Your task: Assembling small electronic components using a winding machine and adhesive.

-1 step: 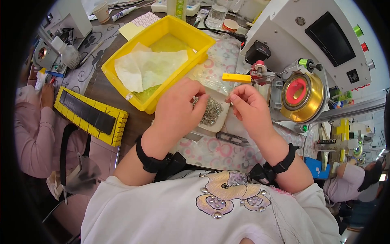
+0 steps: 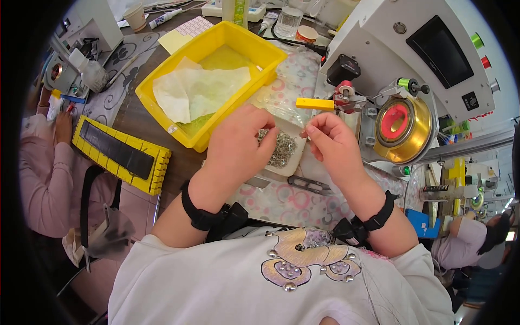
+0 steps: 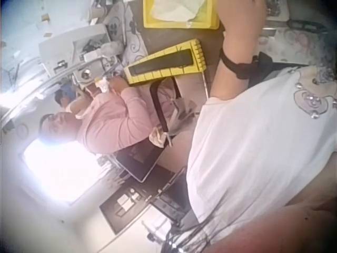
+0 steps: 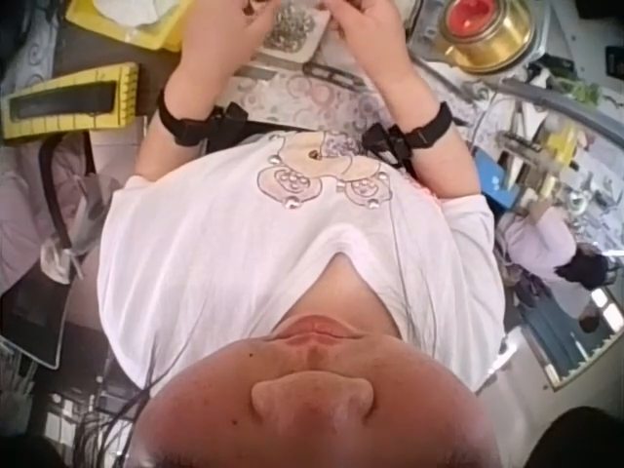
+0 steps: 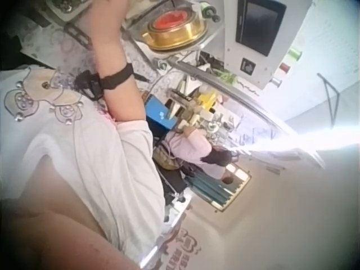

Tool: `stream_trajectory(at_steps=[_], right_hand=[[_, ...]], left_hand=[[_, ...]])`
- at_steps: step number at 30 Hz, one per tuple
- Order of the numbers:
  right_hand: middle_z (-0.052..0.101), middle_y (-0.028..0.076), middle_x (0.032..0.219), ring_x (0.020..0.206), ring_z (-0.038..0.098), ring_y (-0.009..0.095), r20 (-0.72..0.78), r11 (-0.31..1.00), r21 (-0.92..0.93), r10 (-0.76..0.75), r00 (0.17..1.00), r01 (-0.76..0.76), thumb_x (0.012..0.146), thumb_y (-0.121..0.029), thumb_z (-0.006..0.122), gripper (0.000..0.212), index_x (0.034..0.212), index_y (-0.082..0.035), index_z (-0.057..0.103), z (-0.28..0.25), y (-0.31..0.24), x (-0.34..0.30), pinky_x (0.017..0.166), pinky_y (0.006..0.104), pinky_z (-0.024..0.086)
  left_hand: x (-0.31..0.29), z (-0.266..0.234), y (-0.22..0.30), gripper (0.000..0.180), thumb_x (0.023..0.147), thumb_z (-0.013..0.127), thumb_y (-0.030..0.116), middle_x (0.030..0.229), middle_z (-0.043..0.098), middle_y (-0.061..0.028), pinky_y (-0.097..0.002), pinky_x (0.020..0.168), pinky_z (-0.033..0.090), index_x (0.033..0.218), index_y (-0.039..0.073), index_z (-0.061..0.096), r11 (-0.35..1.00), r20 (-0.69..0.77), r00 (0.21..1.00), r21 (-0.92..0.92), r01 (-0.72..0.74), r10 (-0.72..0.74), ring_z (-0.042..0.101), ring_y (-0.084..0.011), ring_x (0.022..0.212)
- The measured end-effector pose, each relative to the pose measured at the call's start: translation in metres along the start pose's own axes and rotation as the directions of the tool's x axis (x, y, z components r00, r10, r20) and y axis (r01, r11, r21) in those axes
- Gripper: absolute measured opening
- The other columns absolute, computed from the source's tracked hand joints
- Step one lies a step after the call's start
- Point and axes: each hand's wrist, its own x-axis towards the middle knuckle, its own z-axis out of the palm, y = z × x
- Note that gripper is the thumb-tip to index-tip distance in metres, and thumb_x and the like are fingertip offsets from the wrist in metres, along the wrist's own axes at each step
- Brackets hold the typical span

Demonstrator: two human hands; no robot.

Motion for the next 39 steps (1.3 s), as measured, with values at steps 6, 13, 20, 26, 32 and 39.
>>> stream_trajectory(at_steps=[6, 13, 20, 26, 32, 39], right_hand=[[0.055, -0.004, 0.076, 0.055, 0.042, 0.002, 0.087, 0.96, 0.218, 0.158, 0.984, -0.173, 0.09, -0.016, 0.056, 0.007, 0.089, -0.01, 0.054, 0.006, -0.003, 0.002, 0.048, 0.018, 0.032], [0.052, -0.003, 0.068, 0.061, 0.045, 0.005, -0.029, 0.981, 0.149, 0.133, 0.991, -0.128, 0.087, -0.017, 0.059, 0.01, 0.086, -0.008, 0.06, 0.003, 0.015, 0.016, 0.052, 0.0216, 0.037], [0.06, 0.009, 0.072, 0.066, 0.055, 0.017, -0.036, 0.994, 0.1, 0.033, 0.999, -0.03, 0.074, -0.012, 0.065, 0.011, 0.075, -0.004, 0.058, 0.056, 0.059, 0.047, 0.056, 0.0329, 0.044], [0.061, 0.013, 0.074, 0.069, 0.059, 0.028, -0.051, 0.967, -0.187, -0.185, 0.981, 0.172, 0.071, -0.01, 0.063, 0.008, 0.074, -0.004, 0.058, 0.029, 0.05, 0.028, 0.059, 0.0374, 0.045], [0.06, 0.016, 0.081, 0.076, 0.061, 0.034, 0.204, 0.54, -0.759, -0.332, 0.921, 0.364, 0.065, -0.012, 0.064, 0.014, 0.073, -0.001, 0.064, 0.017, 0.027, 0.012, 0.067, 0.0407, 0.05], [0.06, 0.019, 0.08, 0.075, 0.062, 0.034, 0.074, 0.638, -0.709, -0.357, 0.931, 0.301, 0.063, -0.013, 0.067, 0.016, 0.072, 0.0, 0.066, 0.006, 0.012, -0.001, 0.067, 0.0406, 0.05]], left_hand=[[-0.003, 0.0, 0.002, 0.01, 0.072, 0.069, 0.01, 0.08, 0.058, -0.0076, -0.0348, 0.062, 0.048, 0.08, 0.007, 0.063, 0.997, -0.006, 0.999, 0.061, -0.044, 0.045, 0.059, -0.0276, 0.072], [0.017, 0.01, 0.012, 0.012, 0.073, 0.067, 0.007, 0.082, 0.058, -0.0137, -0.0358, 0.067, 0.047, 0.084, 0.004, 0.063, 0.983, 0.023, 0.983, 0.002, -0.182, 0.182, 0.058, -0.0309, 0.078], [0.0, 0.0, -0.014, 0.014, 0.087, 0.057, 0.014, 0.09, 0.057, -0.0175, -0.0365, 0.073, 0.043, 0.091, 0.001, 0.059, 0.979, 0.091, 0.993, 0.183, -0.09, 0.075, 0.055, -0.0288, 0.082], [0.002, 0.006, 0.023, 0.02, 0.091, 0.056, 0.019, 0.09, 0.06, -0.0183, -0.0394, 0.073, 0.046, 0.096, 0.001, 0.061, 0.931, 0.123, 0.98, 0.313, -0.186, 0.155, 0.056, -0.0336, 0.084], [0.009, -0.016, 0.048, 0.02, 0.087, 0.054, 0.016, 0.095, 0.059, -0.0192, -0.0421, 0.076, 0.045, 0.095, 0.001, 0.063, 0.758, 0.431, 0.899, 0.613, -0.222, -0.084, 0.056, -0.0374, 0.087], [0.014, -0.015, 0.05, 0.022, 0.085, 0.053, 0.015, 0.093, 0.061, -0.0208, -0.0426, 0.079, 0.044, 0.095, -0.002, 0.063, 0.786, 0.425, 0.905, 0.562, -0.26, -0.004, 0.056, -0.0376, 0.087]])
